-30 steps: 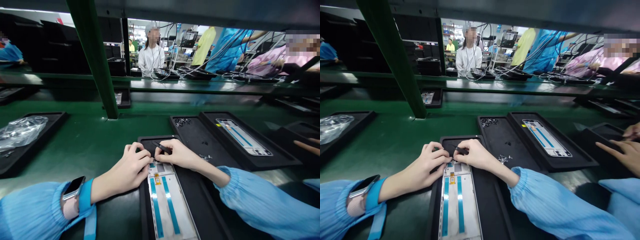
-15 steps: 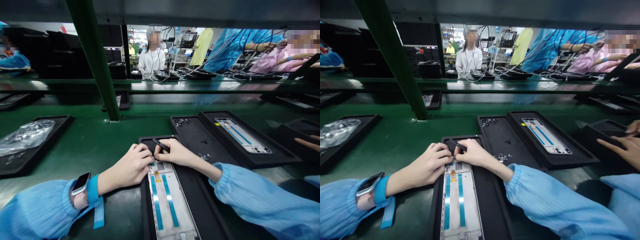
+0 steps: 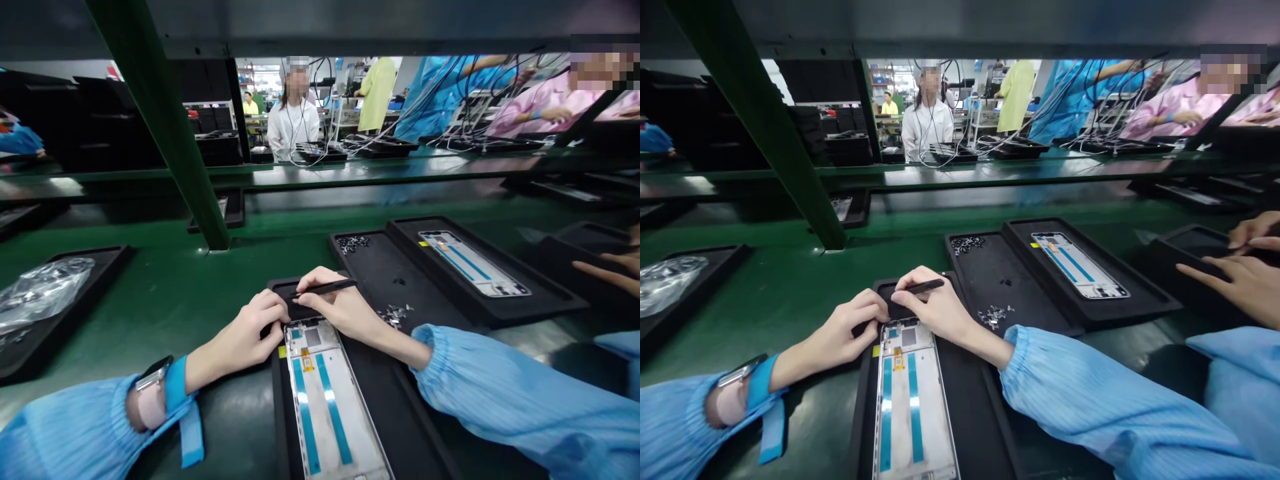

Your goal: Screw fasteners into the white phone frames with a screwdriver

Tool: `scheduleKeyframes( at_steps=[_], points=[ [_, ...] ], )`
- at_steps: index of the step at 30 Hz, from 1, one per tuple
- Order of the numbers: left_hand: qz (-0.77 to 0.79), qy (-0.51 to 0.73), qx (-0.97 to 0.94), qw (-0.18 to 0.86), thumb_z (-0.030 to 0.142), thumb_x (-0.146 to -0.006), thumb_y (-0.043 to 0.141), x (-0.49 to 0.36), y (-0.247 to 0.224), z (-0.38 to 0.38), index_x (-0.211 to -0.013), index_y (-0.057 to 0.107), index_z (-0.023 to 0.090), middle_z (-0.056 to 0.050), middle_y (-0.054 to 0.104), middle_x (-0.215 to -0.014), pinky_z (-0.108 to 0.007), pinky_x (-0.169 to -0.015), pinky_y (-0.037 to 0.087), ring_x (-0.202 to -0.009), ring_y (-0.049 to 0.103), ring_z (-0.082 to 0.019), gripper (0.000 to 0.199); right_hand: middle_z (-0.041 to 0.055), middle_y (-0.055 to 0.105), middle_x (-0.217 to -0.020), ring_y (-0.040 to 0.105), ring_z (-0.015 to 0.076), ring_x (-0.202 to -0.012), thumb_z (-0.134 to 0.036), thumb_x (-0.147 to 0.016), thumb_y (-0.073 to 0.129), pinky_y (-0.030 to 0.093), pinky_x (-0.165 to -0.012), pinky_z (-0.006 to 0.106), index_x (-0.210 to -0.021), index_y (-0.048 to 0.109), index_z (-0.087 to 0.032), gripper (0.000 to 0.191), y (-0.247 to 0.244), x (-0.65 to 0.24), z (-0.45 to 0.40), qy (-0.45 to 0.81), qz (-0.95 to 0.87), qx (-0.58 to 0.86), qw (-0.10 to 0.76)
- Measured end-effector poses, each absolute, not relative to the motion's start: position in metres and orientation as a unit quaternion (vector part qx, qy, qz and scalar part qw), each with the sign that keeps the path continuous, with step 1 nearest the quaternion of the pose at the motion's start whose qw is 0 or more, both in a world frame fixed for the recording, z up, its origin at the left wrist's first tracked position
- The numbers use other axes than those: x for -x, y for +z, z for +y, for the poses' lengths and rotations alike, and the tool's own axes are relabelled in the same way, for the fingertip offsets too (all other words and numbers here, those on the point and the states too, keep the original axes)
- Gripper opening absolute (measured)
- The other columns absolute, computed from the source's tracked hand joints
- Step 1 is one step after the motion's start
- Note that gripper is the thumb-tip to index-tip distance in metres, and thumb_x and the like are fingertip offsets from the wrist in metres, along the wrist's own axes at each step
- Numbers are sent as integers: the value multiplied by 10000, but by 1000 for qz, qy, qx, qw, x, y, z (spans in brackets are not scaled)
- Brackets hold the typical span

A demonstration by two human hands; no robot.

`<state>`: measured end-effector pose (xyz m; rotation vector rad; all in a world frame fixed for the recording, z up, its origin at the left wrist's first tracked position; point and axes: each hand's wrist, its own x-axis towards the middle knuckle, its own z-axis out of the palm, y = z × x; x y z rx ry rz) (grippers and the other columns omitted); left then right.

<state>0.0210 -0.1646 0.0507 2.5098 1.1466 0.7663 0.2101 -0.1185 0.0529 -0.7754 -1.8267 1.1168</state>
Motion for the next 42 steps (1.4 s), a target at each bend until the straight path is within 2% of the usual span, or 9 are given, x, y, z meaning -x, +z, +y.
scheduleKeyframes(
  at_steps=[3, 6, 14, 19, 23, 32, 42],
  points=[
    [398, 264, -867, 140, 65, -796, 382, -20, 52, -166, -786, 546, 161, -47, 553, -852, -296, -752, 446, -815, 507, -156, 190, -3, 600, -693, 635, 119, -630, -224, -776, 599, 507, -570, 207, -789, 552, -162, 78, 55, -209, -121, 446, -733, 309, 411],
    [399, 264, -867, 140, 63, -800, 382, -20, 52, -167, -789, 546, 162, -47, 556, -855, -287, -745, 450, -818, 515, -156, 192, -9, 589, -637, 644, 126, -563, -219, -787, 578, 505, -521, 203, -777, 524, -162, 79, 55, -211, -124, 443, -737, 309, 407],
    [400, 257, -867, 150, 62, -809, 387, -18, 47, -164, -825, 557, 162, -52, 551, -887, -290, -754, 446, -849, 510, -161, 198, 4, 590, -682, 640, 124, -591, -200, -801, 566, 506, -540, 203, -779, 531, -152, 63, 49, -213, -124, 420, -768, 279, 393],
    [396, 263, -869, 139, 74, -821, 368, -19, 50, -165, -825, 556, 162, -51, 553, -868, -293, -750, 446, -833, 515, -161, 207, 8, 591, -676, 583, 118, -596, -182, -769, 606, 459, -565, 212, -729, 555, -150, 73, 52, -210, -125, 321, -819, 249, 406],
    [395, 244, -875, 136, 75, -823, 364, -18, 51, -165, -825, 549, 166, -51, 559, -868, -311, -760, 441, -828, 508, -163, 206, 13, 581, -656, 561, 125, -588, -215, -808, 565, 438, -567, 227, -720, 535, -158, 110, 52, -208, -128, 279, -850, 217, 390],
    [390, 251, -876, 128, 56, -833, 354, -16, 53, -165, -827, 522, 170, -46, 550, -854, -289, -725, 443, -835, 503, -159, 203, -5, 549, -629, 542, 109, -528, -225, -793, 551, 429, -511, 216, -728, 507, -163, 100, 55, -207, -125, 341, -778, 312, 425],
    [390, 260, -874, 130, 66, -839, 349, -18, 53, -167, -834, 528, 171, -51, 558, -860, -297, -721, 434, -838, 497, -167, 208, 12, 558, -649, 522, 114, -551, -199, -790, 552, 417, -522, 222, -714, 521, -159, 91, 56, -208, -127, 280, -822, 257, 424]
  ],
)
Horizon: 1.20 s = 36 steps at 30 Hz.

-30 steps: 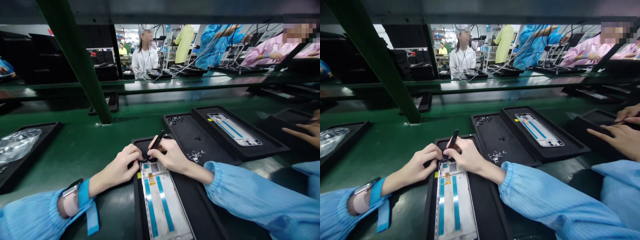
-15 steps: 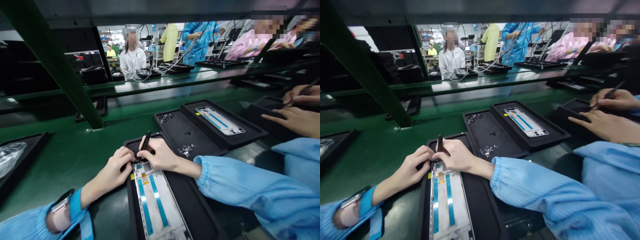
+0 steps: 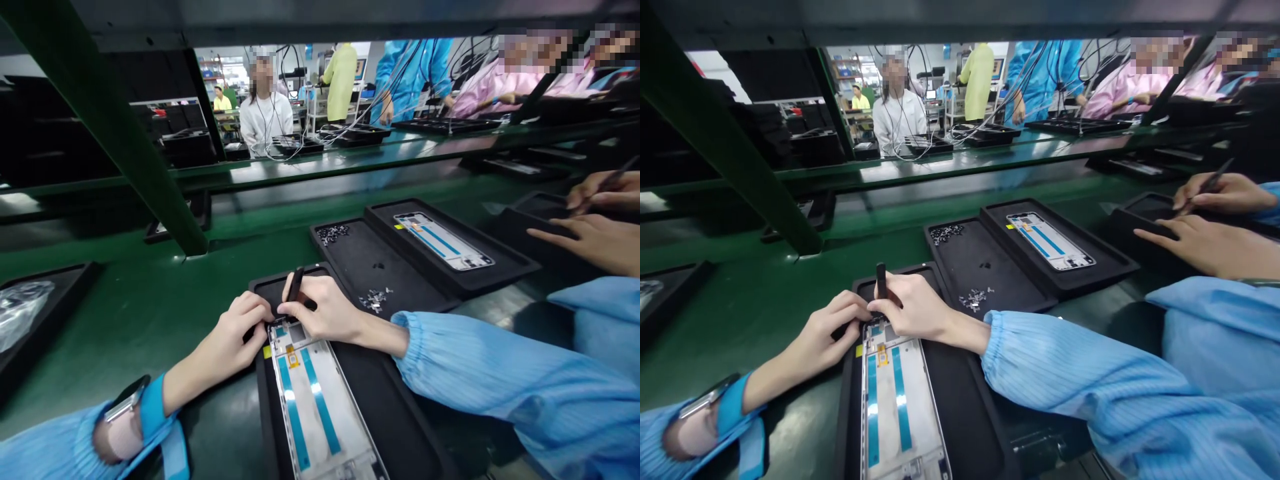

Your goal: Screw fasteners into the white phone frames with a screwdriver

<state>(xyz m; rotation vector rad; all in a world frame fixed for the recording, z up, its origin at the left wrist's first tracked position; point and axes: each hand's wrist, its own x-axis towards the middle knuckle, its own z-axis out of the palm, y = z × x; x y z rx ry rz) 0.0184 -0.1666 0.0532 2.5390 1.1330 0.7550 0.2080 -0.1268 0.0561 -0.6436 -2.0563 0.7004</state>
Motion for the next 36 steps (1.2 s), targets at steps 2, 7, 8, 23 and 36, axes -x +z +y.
scheduleKeyframes(
  at_steps=[2, 7, 8, 23, 36],
  points=[
    [390, 260, -874, 129, 69, -838, 352, -19, 54, -167, -832, 530, 172, -51, 561, -861, -299, -722, 434, -836, 496, -167, 206, 14, 560, -658, 522, 115, -557, -203, -796, 546, 421, -527, 223, -712, 519, -163, 97, 56, -209, -127, 268, -825, 251, 431],
    [394, 258, -873, 128, 67, -832, 358, -19, 52, -167, -831, 534, 170, -50, 559, -866, -300, -729, 431, -836, 496, -165, 204, 17, 565, -657, 540, 124, -571, -210, -795, 555, 431, -545, 233, -721, 526, -162, 93, 53, -210, -128, 257, -827, 261, 426],
    [396, 256, -873, 128, 67, -829, 359, -19, 51, -167, -832, 535, 170, -49, 558, -869, -301, -734, 430, -835, 497, -165, 204, 18, 573, -662, 546, 128, -581, -208, -797, 552, 435, -555, 236, -729, 528, -164, 85, 52, -211, -128, 255, -833, 258, 419],
    [402, 260, -869, 130, 69, -801, 362, -26, 53, -167, -791, 522, 170, -46, 559, -818, -308, -722, 419, -812, 496, -174, 189, 13, 586, -632, 569, 128, -576, -210, -811, 548, 450, -562, 236, -676, 546, -169, 141, 59, -213, -131, 285, -825, 288, 394],
    [396, 259, -869, 146, 64, -802, 365, -26, 48, -167, -813, 523, 168, -44, 551, -852, -328, -764, 403, -849, 484, -177, 189, 12, 595, -654, 573, 116, -569, -175, -793, 560, 457, -549, 218, -694, 560, -166, 99, 58, -212, -132, 298, -815, 290, 403]
  ],
)
